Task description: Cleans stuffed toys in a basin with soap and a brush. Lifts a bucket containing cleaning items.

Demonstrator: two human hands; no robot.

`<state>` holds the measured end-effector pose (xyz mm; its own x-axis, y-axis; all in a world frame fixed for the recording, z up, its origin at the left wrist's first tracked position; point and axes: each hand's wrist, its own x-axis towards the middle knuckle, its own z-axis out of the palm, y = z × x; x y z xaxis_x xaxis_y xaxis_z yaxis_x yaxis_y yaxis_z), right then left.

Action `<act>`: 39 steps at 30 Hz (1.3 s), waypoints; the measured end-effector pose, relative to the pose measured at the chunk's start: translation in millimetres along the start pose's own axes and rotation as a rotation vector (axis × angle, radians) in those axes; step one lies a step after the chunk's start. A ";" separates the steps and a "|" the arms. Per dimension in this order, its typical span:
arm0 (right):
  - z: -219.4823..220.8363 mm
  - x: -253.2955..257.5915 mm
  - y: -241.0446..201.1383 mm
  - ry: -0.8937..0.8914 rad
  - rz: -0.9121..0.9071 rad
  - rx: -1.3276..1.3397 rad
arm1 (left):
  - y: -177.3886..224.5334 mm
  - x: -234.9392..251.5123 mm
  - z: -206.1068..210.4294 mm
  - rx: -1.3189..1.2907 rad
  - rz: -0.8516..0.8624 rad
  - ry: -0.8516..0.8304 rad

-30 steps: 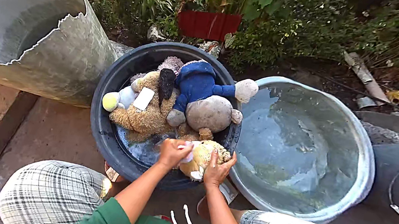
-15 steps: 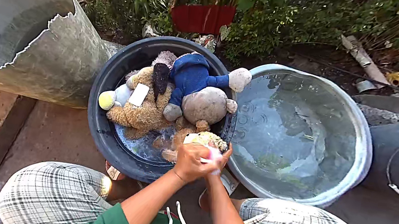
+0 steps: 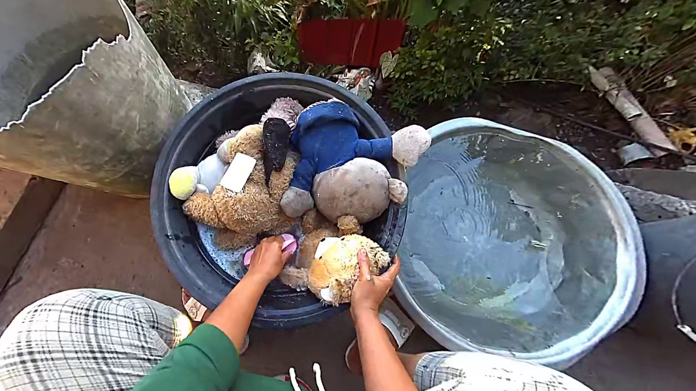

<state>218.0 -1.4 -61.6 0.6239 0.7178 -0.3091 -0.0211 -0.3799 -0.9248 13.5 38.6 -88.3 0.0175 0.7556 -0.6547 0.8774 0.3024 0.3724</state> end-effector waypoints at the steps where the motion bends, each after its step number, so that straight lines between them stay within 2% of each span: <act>1: 0.2 0.0 0.2 0.003 0.000 0.000 | -1.7 5.8 6.4 0.014 -0.043 -0.035; 3: 0.8 -0.6 0.6 0.007 -0.008 -0.007 | -7.7 15.7 16.4 0.015 -0.121 -0.095; 5: 0.2 -0.4 0.2 0.014 -0.016 -0.018 | -13.9 23.8 18.2 -0.072 -0.092 -0.127; 7: -0.4 -1.3 0.8 0.011 -0.014 -0.029 | -18.8 27.5 11.7 -0.211 0.000 -0.060; 8: 0.2 -1.5 1.4 0.009 -0.019 -0.036 | -17.1 25.5 7.9 -0.294 0.064 0.035; 10: 1.3 -0.7 1.0 0.012 -0.025 -0.039 | 10.4 8.4 -7.9 -0.523 0.175 0.253; 13: -1.1 -1.2 2.2 0.018 -0.043 -0.072 | 80.7 -37.3 -25.9 -0.858 0.443 0.478; 14: -0.8 -1.0 2.7 0.018 -0.049 -0.087 | 98.6 -50.6 -24.4 -0.872 0.566 0.497; 16: -0.8 -1.8 1.4 0.008 -0.061 -0.116 | 111.7 -60.8 -3.7 -0.663 0.740 0.536; 17: -1.0 -2.3 0.1 0.002 -0.057 -0.124 | 105.6 -55.0 8.8 -0.501 0.740 0.547; 18: -1.4 -2.2 -0.9 0.000 -0.047 -0.132 | 94.5 -46.8 12.6 -0.339 0.642 0.470; 20: -2.3 -2.7 -6.1 0.003 -0.006 -0.153 | 76.8 -22.8 -4.9 -0.099 0.317 0.146; 21: -2.1 -3.8 -6.9 0.002 0.000 -0.156 | 70.6 -12.2 -15.6 -0.027 0.210 0.071; 22: -0.5 -3.8 -8.1 -0.003 -0.003 -0.148 | 68.1 -7.2 -26.8 -0.001 0.160 0.076; 24: 2.0 -2.7 -9.8 -0.004 -0.017 -0.136 | 78.6 -17.3 -39.5 -0.119 0.242 0.250; 26: 0.4 -3.6 -5.9 -0.001 -0.030 -0.147 | 98.6 -39.1 -25.6 -0.329 0.527 0.474; 27: -1.0 -4.0 -4.3 0.002 -0.036 -0.160 | 104.1 -47.8 -12.9 -0.389 0.630 0.502; 28: -1.7 -2.6 -3.7 0.005 -0.048 -0.167 | 102.9 -50.8 0.1 -0.392 0.650 0.481; 29: -2.1 -1.8 -3.3 0.001 -0.045 -0.170 | 92.3 -48.9 8.9 -0.333 0.571 0.404; 31: -1.3 -0.7 -2.0 0.008 -0.021 -0.155 | 57.2 -31.0 4.4 -0.174 0.225 0.109; 33: -0.3 -0.9 -1.5 0.008 -0.016 -0.142 | 20.4 -14.5 -2.4 -0.017 0.028 -0.023; 36: -2.3 -0.1 -0.9 0.005 -0.069 -0.204 | -1.1 -15.3 -6.4 0.086 -0.025 -0.021; 39: -5.1 -0.1 -11.8 0.027 -0.067 -0.504 | 13.4 -25.6 -12.8 0.019 0.070 0.096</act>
<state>222.2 0.1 -49.6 0.6314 0.7372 -0.2408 0.3951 -0.5729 -0.7181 18.7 30.8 -58.0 0.0337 0.8270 -0.5613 0.8847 0.2366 0.4017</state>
